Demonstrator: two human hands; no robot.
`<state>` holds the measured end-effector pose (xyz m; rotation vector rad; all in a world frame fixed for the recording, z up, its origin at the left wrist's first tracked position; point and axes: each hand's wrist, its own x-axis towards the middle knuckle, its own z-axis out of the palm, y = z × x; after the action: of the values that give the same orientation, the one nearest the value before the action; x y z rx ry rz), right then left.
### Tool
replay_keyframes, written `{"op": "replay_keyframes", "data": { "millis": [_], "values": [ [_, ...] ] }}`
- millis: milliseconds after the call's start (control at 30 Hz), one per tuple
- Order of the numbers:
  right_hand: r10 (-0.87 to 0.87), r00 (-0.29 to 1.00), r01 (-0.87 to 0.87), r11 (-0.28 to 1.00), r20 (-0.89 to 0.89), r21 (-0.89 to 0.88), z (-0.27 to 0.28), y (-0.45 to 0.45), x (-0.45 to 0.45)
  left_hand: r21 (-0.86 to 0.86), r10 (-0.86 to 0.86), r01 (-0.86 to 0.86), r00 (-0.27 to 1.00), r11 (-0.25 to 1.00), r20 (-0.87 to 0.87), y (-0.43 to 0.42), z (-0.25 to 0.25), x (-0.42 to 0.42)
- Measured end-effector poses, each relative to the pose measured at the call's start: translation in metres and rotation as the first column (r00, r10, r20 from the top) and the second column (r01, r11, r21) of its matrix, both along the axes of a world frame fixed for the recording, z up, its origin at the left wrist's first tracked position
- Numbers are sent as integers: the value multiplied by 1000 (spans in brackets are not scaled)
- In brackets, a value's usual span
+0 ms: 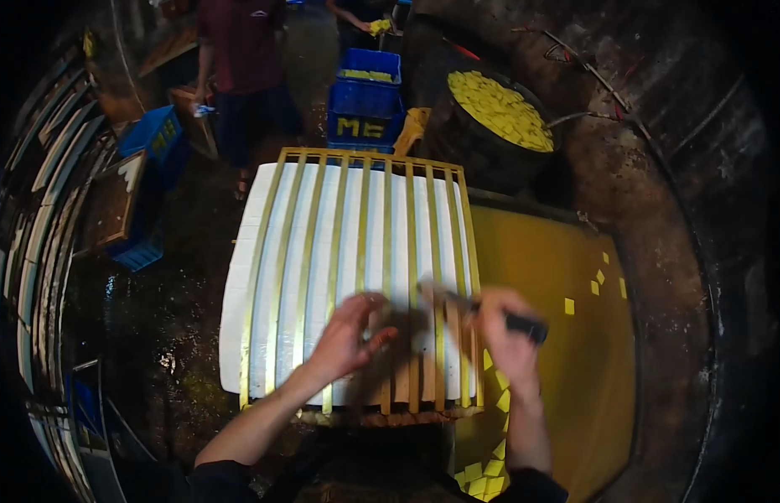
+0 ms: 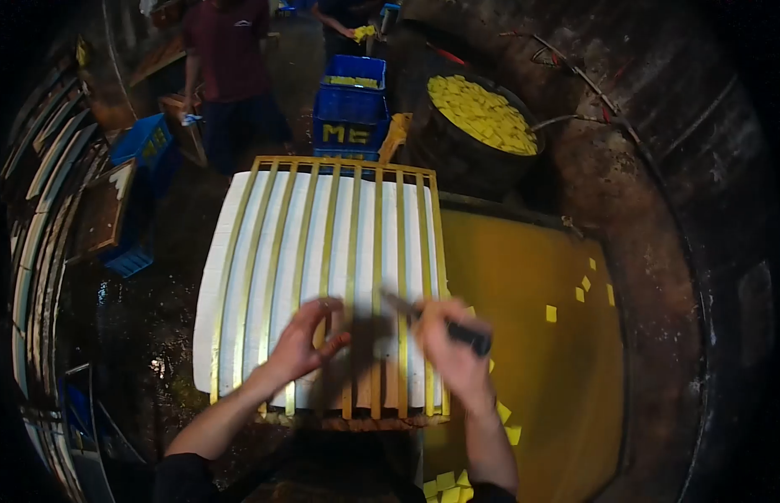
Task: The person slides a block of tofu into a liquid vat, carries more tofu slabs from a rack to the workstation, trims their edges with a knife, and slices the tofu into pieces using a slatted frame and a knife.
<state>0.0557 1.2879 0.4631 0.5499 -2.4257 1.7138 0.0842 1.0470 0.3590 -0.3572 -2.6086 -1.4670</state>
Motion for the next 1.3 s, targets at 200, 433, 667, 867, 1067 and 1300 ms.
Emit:
{"op": "replay_keyframes", "data": {
  "millis": [200, 433, 667, 867, 1067, 1300],
  "values": [
    [-125, 943, 204, 949, -308, 241, -36, 7, -234, -689, -61, 36, 998, 724, -11, -20, -39, -36],
    [-8, 960, 171, 810, -281, 561, -64, -26, -319, -624, -32, 31, 999, 780, 10, -21, -34, -37],
    [49, 946, -172, 913, 321, 369, -34, 22, -106, -624, -57, 33, 998, 781, -18, -22, -40, -34],
    [28, 803, -354, 825, 595, 440, -17, 61, 45, -602, -59, 29, 998, 798, -31, -23, -45, -35],
    [17, 1000, -11, 944, -17, 329, -1, -10, -124, -546, -76, 46, 997, 837, -32, -26, -42, -37],
    [125, 937, 75, 839, -325, 538, -73, -71, -320, -473, -57, 33, 998, 880, -37, -29, -41, -38]
  ]
}}
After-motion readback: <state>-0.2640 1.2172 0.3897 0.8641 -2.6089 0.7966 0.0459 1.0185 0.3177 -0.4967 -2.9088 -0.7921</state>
